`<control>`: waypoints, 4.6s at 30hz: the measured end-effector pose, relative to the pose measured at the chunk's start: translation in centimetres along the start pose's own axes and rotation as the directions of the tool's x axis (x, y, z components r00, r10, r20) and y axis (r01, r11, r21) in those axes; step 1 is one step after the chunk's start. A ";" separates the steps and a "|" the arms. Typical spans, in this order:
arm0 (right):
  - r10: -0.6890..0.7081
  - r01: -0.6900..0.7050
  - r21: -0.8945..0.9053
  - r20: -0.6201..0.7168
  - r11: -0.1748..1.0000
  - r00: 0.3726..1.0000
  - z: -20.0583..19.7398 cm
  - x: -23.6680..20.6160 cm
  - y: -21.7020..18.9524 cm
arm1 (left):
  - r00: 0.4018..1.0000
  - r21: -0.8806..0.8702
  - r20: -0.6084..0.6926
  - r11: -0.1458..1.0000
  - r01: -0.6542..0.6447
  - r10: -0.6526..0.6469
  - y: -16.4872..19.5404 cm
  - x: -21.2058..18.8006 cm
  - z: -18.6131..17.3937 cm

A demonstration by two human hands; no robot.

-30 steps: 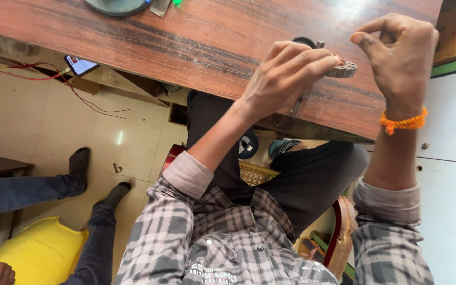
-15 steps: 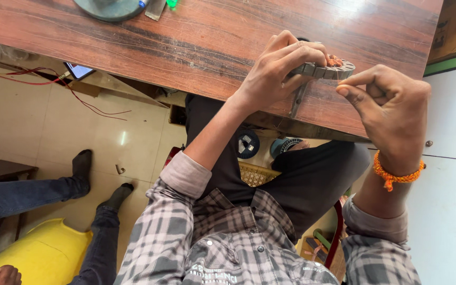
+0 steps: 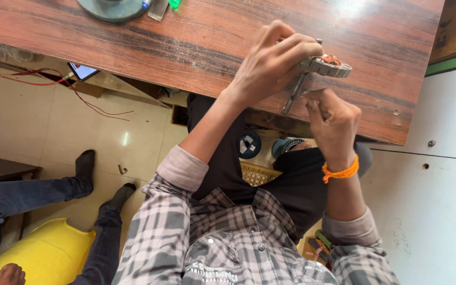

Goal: The person sits at a workbench assembling an electric motor armature, pressing copper coil windings into the slots of the rotor and turning the part to work around it. They pick up a green screwdriver and use it on the rotor before continuing to seat the windings by hand.

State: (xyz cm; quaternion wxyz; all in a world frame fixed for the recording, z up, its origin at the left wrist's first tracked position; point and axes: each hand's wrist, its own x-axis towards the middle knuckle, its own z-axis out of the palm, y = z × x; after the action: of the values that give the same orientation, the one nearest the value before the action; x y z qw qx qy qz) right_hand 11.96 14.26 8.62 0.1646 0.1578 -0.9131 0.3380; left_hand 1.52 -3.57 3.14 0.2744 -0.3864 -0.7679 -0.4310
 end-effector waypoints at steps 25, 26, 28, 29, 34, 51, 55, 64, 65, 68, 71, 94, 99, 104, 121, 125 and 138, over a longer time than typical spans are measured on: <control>-0.126 0.142 -0.249 0.076 0.958 0.989 -4.8 5.0 -4.8 | 0.901 -0.051 -0.335 0.961 0.273 -0.274 5.7 -3.1 2.0; -0.155 0.170 -0.257 0.077 0.951 0.985 -4.5 5.9 -4.6 | 0.884 -0.069 -0.358 0.953 0.295 -0.300 6.0 -2.9 2.0; -0.209 0.224 -0.273 0.083 0.936 0.974 -4.1 7.4 -4.1 | 0.858 -0.063 -0.388 0.939 0.339 -0.336 6.5 -2.7 2.0; -0.235 0.249 -0.213 0.089 0.945 0.968 -3.9 7.9 -3.8 | 0.844 -0.062 -0.403 0.930 0.362 -0.355 6.6 -2.6 2.0; -0.210 0.224 -0.119 0.120 0.967 0.970 -3.9 9.6 -1.8 | 0.800 -0.063 -0.437 0.901 0.429 -0.412 6.4 -2.3 2.1; 0.186 -0.188 0.046 0.037 0.981 0.982 -7.5 8.5 -1.1 | 0.999 -0.056 -0.021 0.997 -0.047 0.046 0.9 0.7 0.1; 0.220 -0.227 0.101 0.081 0.969 0.972 -8.4 6.7 -3.5 | 0.998 -0.122 -0.044 0.992 -0.043 0.038 0.7 0.7 0.1; 0.158 -0.162 0.069 0.064 0.984 0.985 -6.2 5.1 -5.8 | 1.000 -0.166 -0.022 0.986 -0.020 0.017 0.7 0.9 -0.2; 0.154 -0.156 0.040 0.053 0.987 0.987 -6.0 4.9 -5.8 | 1.000 -0.168 -0.009 0.986 -0.014 0.013 0.7 0.9 -0.3; 0.150 -0.150 0.001 0.026 0.989 0.988 -5.8 4.4 -5.5 | 0.999 -0.161 0.023 0.987 -0.020 0.024 0.6 1.0 -0.6; 0.148 -0.148 0.043 0.010 0.988 0.989 -5.6 4.2 -5.0 | 0.998 -0.166 0.042 0.985 -0.035 0.042 0.6 1.1 -0.9; -0.027 0.027 -0.037 0.000 0.999 1.000 0.7 0.0 0.8 | 0.991 0.056 0.052 0.990 -0.127 0.124 0.8 -0.6 -1.0; 0.134 -0.135 0.081 0.011 0.988 0.991 0.2 -1.7 0.4 | 0.973 0.252 0.098 0.941 -0.228 0.209 1.5 -2.1 -1.3; 0.038 -0.045 0.135 0.053 0.990 0.998 -2.4 -1.4 -0.8 | 0.955 0.376 0.023 0.883 -0.282 0.295 1.3 -2.8 -0.7; -0.289 0.286 0.057 0.074 0.957 0.954 -3.5 7.8 -1.0 | 0.721 -0.621 -0.172 0.642 0.450 -0.671 6.7 -2.8 1.8; -0.103 0.107 -0.021 0.145 0.994 0.984 -3.1 9.4 0.1 | 0.633 -0.662 -0.136 0.546 0.514 -0.762 6.7 -2.1 2.4; 0.127 -0.126 -0.048 0.034 0.991 0.991 -5.9 9.6 0.6 | 0.767 -0.227 -0.445 0.886 0.404 -0.463 8.1 -1.0 1.0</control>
State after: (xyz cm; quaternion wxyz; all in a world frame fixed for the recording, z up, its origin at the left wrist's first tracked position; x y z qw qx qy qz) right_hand 4.26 16.96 16.41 0.1297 0.1019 -0.9316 0.3239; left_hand 8.72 -0.35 5.56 0.3285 -0.0927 -0.7150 -0.6101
